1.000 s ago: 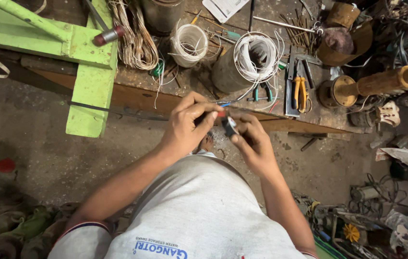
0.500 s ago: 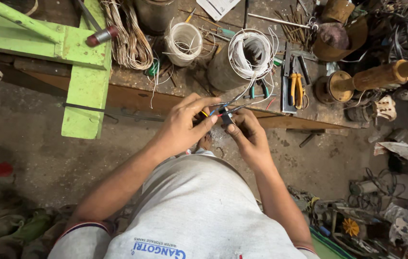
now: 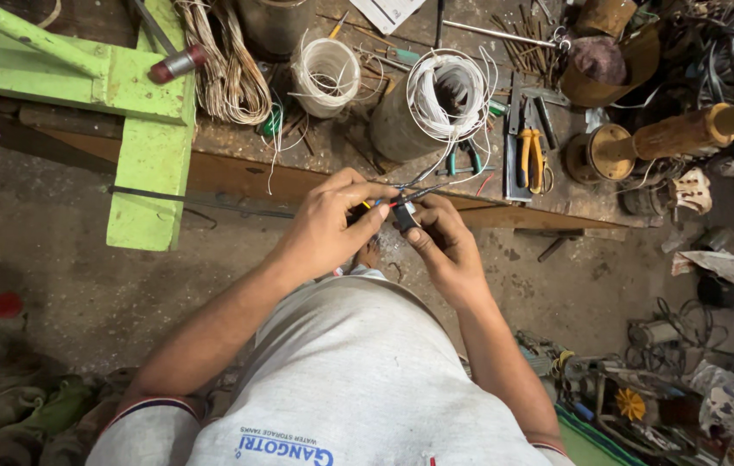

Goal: The person strips the insulation from several colored wires using pliers and then wraps the exposed ends with black electrical tape. They handle the wires one by one, twisting them together and securing the connections with tape.

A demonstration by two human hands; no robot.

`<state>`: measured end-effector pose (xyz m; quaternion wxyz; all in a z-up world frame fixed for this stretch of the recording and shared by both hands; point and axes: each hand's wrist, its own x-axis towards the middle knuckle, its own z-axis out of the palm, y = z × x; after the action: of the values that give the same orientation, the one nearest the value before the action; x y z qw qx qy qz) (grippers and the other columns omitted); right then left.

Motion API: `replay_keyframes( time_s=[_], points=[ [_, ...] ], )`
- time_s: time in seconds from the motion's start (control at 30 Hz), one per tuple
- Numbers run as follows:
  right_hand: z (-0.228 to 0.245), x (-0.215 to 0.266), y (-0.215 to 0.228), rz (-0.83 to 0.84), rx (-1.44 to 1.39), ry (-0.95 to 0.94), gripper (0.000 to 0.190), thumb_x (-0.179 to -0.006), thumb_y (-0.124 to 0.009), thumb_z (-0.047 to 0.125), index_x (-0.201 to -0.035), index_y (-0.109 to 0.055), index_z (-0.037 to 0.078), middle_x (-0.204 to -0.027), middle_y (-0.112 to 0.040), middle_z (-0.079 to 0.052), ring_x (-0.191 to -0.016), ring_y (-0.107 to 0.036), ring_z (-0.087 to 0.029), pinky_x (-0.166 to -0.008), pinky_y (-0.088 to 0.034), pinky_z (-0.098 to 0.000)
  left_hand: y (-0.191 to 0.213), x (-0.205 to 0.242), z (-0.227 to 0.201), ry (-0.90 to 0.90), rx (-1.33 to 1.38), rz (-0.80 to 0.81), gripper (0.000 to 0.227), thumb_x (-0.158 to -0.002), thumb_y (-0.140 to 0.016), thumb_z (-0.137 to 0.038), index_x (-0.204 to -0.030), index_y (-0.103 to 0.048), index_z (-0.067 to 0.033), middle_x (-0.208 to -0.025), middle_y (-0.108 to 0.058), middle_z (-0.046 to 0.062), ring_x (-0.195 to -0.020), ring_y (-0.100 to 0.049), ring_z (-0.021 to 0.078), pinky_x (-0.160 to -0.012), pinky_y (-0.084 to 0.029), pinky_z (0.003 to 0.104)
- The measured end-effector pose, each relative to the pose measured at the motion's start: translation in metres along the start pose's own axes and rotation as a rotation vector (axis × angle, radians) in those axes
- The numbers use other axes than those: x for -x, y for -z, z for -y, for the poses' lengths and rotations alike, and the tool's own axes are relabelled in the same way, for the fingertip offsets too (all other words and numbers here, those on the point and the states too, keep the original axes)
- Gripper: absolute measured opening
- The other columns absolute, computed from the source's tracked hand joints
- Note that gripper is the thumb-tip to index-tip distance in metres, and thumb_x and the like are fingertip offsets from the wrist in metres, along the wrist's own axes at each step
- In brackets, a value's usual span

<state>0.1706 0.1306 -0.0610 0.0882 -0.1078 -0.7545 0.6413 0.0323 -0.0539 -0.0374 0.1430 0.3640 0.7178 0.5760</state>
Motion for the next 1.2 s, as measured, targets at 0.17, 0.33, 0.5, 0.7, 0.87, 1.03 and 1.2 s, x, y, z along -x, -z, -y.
replay_keyframes(
  time_s=[0.17,0.33,0.5,0.7,0.87,1.03,1.2],
  points=[
    [-0.002,-0.002,-0.002,-0.034,0.129,0.017,0.015,-0.098,-0.071,0.01,-0.1,-0.062,-0.001,-0.136,-0.055,-0.011,-0.12,-0.056,-0.018,-0.1,-0.047,-0.0291,0.002,-0.002,-0.004,-0.005,0.034,-0.022,0.022,-0.093,-0.071,-0.014,-0.113,-0.075,-0.0053,-0.101,-0.069,0.011,-0.093,-0.071,0.025,-0.084,-0.056,0.037],
    [-0.004,-0.003,-0.004,-0.053,0.016,-0.025,0.015,-0.098,-0.071,0.009,-0.098,-0.06,0.0,-0.142,-0.053,-0.011,-0.121,-0.056,-0.017,-0.098,-0.049,-0.0282,0.002,-0.002,-0.008,0.076,0.001,0.004,0.035,-0.091,-0.072,-0.016,-0.124,-0.071,-0.0041,-0.094,-0.066,0.012,-0.086,-0.069,0.0255,-0.08,-0.055,0.037],
    [-0.007,-0.001,-0.003,-0.041,0.019,-0.036,0.014,-0.097,-0.07,0.009,-0.101,-0.062,-0.001,-0.141,-0.052,-0.012,-0.123,-0.056,-0.018,-0.1,-0.049,-0.0297,0.0,-0.002,-0.005,-0.002,0.018,-0.018,0.024,-0.093,-0.071,-0.014,-0.115,-0.075,-0.0036,-0.099,-0.068,0.011,-0.091,-0.071,0.0243,-0.081,-0.056,0.036],
    [0.013,0.007,-0.006,-0.002,-0.075,-0.035,0.014,-0.098,-0.071,0.009,-0.1,-0.061,-0.001,-0.143,-0.051,-0.012,-0.123,-0.055,-0.018,-0.1,-0.047,-0.0314,-0.006,0.0,-0.003,-0.043,0.01,-0.079,0.015,-0.093,-0.072,-0.009,-0.107,-0.076,-0.0032,-0.097,-0.067,0.012,-0.09,-0.07,0.0248,-0.081,-0.056,0.037],
    [0.055,0.016,0.001,0.179,-0.238,-0.093,0.028,-0.092,-0.073,0.009,-0.118,-0.065,0.001,-0.16,-0.032,-0.001,-0.107,-0.056,-0.014,-0.095,-0.052,-0.0314,-0.002,-0.003,-0.009,-0.112,0.017,-0.043,0.017,-0.092,-0.07,-0.004,-0.108,-0.076,-0.0034,-0.101,-0.065,0.012,-0.094,-0.069,0.0263,-0.082,-0.056,0.036],
    [0.044,-0.006,-0.019,-0.036,-0.235,0.038,0.026,-0.1,-0.073,-0.001,-0.121,-0.058,0.002,-0.125,-0.047,-0.012,-0.104,-0.052,-0.013,-0.09,-0.047,-0.0298,0.001,-0.004,-0.009,-0.014,0.017,0.01,0.029,-0.08,-0.081,-0.014,-0.1,-0.067,0.0026,-0.1,-0.062,0.014,-0.085,-0.066,0.028,-0.073,-0.053,0.037],
    [0.021,-0.019,-0.028,-0.071,-0.326,0.19,0.046,-0.103,-0.068,0.002,-0.14,-0.043,0.012,-0.14,-0.057,-0.008,-0.102,-0.059,-0.01,-0.087,-0.052,-0.0279,-0.012,-0.006,-0.004,-0.073,-0.118,-0.114,0.02,-0.098,-0.073,-0.018,-0.096,-0.068,0.0013,-0.098,-0.06,0.014,-0.086,-0.063,0.0303,-0.075,-0.05,0.039]
  ],
)
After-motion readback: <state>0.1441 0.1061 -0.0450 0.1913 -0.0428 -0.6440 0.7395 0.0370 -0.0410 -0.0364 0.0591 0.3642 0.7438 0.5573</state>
